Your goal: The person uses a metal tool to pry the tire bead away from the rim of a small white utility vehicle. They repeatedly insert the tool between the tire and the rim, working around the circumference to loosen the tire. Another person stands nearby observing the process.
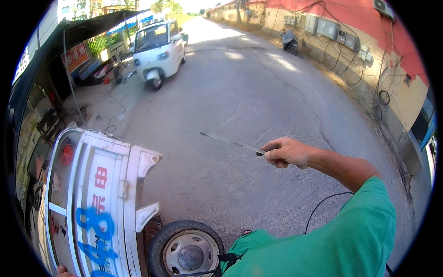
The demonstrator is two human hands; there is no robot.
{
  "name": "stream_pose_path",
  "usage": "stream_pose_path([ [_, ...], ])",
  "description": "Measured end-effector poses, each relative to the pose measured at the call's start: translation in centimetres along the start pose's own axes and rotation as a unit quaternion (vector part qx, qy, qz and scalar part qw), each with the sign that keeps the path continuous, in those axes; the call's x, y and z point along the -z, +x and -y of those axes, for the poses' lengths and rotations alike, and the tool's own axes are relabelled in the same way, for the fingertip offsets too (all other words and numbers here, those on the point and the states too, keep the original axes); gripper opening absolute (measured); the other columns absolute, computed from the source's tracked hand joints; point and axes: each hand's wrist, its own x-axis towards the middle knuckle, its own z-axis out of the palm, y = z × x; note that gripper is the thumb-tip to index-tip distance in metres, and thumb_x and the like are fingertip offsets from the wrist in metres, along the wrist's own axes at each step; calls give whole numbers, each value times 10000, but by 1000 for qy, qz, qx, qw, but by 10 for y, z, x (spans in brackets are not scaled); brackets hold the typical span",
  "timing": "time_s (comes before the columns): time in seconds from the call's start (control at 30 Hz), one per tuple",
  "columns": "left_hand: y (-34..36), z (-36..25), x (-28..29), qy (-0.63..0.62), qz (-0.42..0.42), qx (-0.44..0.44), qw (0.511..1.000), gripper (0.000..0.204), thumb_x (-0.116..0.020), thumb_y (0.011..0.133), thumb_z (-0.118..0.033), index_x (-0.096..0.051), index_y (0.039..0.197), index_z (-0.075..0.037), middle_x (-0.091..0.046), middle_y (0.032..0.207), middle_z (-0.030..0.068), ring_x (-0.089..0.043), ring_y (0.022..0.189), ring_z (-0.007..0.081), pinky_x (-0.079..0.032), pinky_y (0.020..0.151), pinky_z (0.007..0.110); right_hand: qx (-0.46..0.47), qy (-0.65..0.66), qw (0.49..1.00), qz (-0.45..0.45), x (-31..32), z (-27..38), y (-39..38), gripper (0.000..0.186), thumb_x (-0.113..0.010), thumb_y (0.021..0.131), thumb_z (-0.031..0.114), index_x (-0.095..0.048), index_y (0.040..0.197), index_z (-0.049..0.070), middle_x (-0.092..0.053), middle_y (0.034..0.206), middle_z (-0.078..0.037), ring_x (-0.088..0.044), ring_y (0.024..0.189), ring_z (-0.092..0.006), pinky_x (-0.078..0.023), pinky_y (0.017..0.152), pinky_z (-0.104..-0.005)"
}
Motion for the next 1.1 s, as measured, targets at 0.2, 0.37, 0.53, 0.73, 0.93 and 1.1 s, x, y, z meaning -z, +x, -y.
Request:
stream_pose_path([
  [0.2,-142,59,18,-33,244,428,870,342,-720,895,-122,-671,1199,27,-695,942,118,-664,848,215,-537,805,360,-17,-34,969,246,-83,-12,11,479,-571,1005,162,-510,1414,-81,-591,829,-49,-524,674,-116,-434,611,-296],
  [0.37,-251,111,5,69,359,455,812,399,-762,841,-124,-689,1218,-18,-697,1008,152,-663,932,289,-521,858,402,88,-306,881,349,-142,4,43,523,-573,1007,200,-480,1474,-16,-629,899,-92,-601,795,-200,-484,730,-381],
  [0.53,-297,162,-6,224,414,407,783,566,-808,813,-253,-632,1320,-74,-607,1277,188,-575,1185,399,-456,1007,515,156,-328,832,419,-195,0,102,538,-557,1015,232,-464,1486,-11,-641,948,-143,-627,893,-248,-492,793,-417],
  [0.73,-320,218,-18,214,531,485,662,760,-773,808,-421,-519,1483,-181,-508,1477,195,-513,1335,417,-442,1080,547,198,-386,781,450,-247,22,152,536,-573,949,172,-489,1434,-41,-674,955,-212,-663,854,-319,-513,779,-463],
  [0.93,-333,262,-21,157,576,480,642,833,-758,814,-451,-448,1532,-163,-497,1499,208,-531,1324,431,-456,1087,514,155,-375,769,493,-307,23,228,500,-589,921,201,-566,1352,-51,-693,995,-231,-675,878,-342,-521,800,-469],
  [1.1,-330,268,-21,126,571,479,654,832,-767,813,-398,-444,1517,-95,-515,1463,244,-536,1309,445,-453,1095,494,151,-373,751,523,-337,23,264,500,-605,901,215,-594,1330,-41,-698,981,-216,-667,855,-310,-521,786,-440],
])
